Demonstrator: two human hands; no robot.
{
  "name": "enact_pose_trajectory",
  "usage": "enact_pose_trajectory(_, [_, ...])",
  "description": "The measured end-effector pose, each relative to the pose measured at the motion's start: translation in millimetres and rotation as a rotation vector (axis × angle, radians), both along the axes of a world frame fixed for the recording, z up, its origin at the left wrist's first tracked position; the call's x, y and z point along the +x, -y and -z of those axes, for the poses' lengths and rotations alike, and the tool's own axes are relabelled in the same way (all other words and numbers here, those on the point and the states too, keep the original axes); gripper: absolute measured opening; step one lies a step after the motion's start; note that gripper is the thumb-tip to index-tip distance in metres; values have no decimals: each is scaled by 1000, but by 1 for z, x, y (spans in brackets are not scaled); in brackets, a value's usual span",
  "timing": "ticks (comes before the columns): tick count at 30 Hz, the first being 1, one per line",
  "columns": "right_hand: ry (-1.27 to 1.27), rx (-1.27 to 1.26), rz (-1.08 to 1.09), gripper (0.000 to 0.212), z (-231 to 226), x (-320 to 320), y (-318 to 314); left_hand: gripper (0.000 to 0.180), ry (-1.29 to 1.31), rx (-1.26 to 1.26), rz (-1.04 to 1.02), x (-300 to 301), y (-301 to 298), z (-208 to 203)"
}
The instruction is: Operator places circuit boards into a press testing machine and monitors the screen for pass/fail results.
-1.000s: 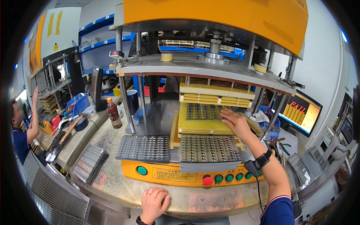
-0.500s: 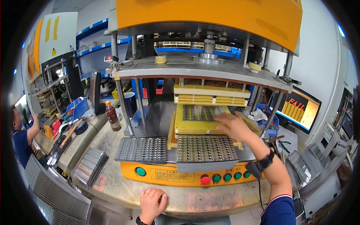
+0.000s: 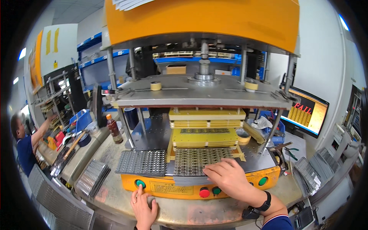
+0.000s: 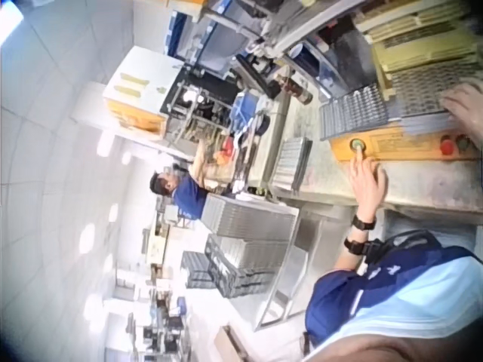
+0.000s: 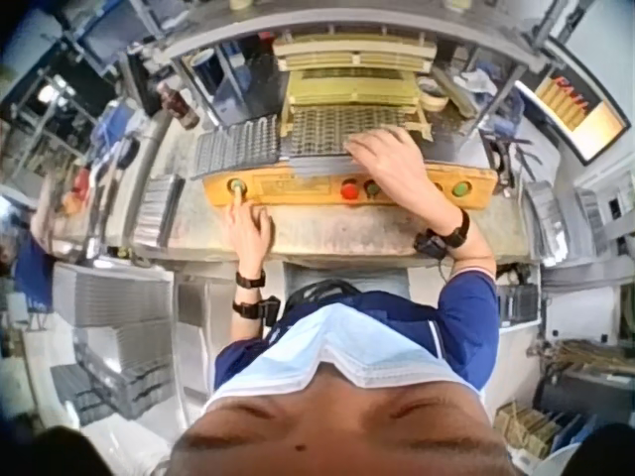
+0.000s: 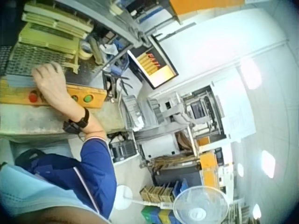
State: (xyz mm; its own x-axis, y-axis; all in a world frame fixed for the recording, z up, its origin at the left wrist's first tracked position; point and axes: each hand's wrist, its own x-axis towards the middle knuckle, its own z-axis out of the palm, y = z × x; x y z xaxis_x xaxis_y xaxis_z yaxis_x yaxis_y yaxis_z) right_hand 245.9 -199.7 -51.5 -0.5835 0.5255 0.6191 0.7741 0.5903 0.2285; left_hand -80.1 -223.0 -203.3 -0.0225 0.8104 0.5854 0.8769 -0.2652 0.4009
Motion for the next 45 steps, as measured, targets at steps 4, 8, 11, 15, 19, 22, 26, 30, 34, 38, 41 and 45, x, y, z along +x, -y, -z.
enact_pose_trajectory(4, [-56, -93, -95, 35, -17, 2, 6, 28, 82, 102, 42, -5, 3, -23])
enact_pose_trajectory(8, [-111, -401, -229, 35, -23, 1, 12, 22, 189, 89, 278, -5, -15, -69])
enact_pose_trajectory(11, [-147, -413, -277, 39, -25, 7, 12, 26, 163, 140, 418, 8, -57, -98])
enact_pose_trajectory(15, [-127, -444, -335, 39, -28, 10, 12, 30, 97, 188, 435, 24, -79, -117])
enact_pose_trajectory(19, [-127, -472, -325, 38, -29, 11, 12, 22, 47, 111, 463, 29, -85, -123])
enact_pose_trajectory(22, [-126, -495, -327, 38, -29, 12, 12, 18, 12, 101, 484, 29, -88, -125])
enact_pose_trajectory(26, [-133, -490, -340, 38, -30, 11, 13, 10, -49, 202, 515, 30, -93, -128])
enact_pose_trajectory(30, [-134, -498, -320, 41, -31, 12, 12, 9, -63, 200, 513, 35, -98, -133])
enact_pose_trajectory(34, [-129, -509, -348, 38, -31, 13, 12, 8, -41, 215, 565, 36, -105, -133])
enact_pose_trajectory(38, [-115, -521, -344, 38, -31, 14, 11, 8, 70, 120, 650, 37, -114, -134])
enact_pose_trajectory(41, [-114, -524, -345, 38, -33, 14, 11, 11, 163, 12, 682, 36, -116, -134])
enact_pose_trajectory(45, [-100, -530, -338, 39, -33, 14, 12, 11, 265, -143, 673, 35, -115, -136])
